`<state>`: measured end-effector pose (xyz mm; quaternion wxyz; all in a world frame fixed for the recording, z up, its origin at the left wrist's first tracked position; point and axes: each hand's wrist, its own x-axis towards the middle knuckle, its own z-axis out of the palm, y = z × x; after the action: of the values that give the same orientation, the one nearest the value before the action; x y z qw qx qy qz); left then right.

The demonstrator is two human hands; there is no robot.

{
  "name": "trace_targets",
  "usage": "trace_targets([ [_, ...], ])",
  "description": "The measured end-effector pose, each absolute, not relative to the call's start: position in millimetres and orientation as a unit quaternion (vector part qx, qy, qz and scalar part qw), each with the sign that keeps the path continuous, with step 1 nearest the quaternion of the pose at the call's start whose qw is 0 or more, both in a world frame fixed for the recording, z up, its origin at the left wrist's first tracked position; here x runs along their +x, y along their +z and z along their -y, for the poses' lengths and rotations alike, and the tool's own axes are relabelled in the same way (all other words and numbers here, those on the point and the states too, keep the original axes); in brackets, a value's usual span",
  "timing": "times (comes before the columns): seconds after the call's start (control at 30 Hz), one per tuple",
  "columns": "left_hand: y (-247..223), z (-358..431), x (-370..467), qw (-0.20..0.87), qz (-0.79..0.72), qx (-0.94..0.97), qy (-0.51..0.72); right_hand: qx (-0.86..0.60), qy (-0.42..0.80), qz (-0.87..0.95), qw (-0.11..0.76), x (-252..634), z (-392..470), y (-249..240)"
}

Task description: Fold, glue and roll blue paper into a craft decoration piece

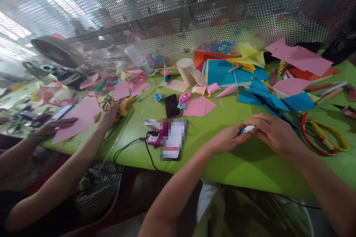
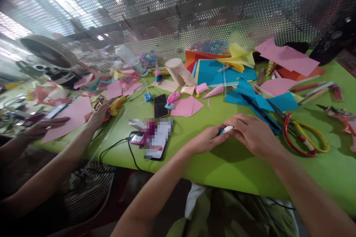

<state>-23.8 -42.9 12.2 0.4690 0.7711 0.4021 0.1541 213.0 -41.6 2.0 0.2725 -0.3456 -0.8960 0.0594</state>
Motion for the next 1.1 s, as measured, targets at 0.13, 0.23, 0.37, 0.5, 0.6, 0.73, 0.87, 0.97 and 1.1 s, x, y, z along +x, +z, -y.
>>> trace_targets([
  [0.13,15,43,-23,0.480,-0.392,0.774,0.129,-0.337,0.015,0.904,0.263,212,43,6],
  [0.23,14,44,-21,0.429,-0.420,0.794,0.097,-0.335,0.004,0.905,0.264,211,45,5],
  [0.37,11,44,-16,0.309,-0.469,0.827,0.033,-0.356,-0.005,0.900,0.251,208,46,0],
  [0.5,8,44,-11,0.215,-0.474,0.854,-0.009,-0.377,-0.010,0.892,0.248,206,47,-4],
  [0.6,7,45,-9,0.171,-0.473,0.864,-0.020,-0.397,-0.004,0.883,0.250,204,48,-5],
  [0.73,4,45,-6,0.136,-0.473,0.870,-0.016,-0.433,0.025,0.866,0.247,202,50,-5],
  [0.87,4,46,-2,0.127,-0.477,0.870,0.005,-0.463,0.053,0.847,0.258,199,53,-4],
  [0.97,8,47,0,0.127,-0.480,0.868,0.013,-0.488,0.072,0.827,0.268,197,54,-1],
  [1.1,10,49,2,0.120,-0.483,0.867,0.022,-0.522,0.121,0.797,0.279,194,56,-1],
])
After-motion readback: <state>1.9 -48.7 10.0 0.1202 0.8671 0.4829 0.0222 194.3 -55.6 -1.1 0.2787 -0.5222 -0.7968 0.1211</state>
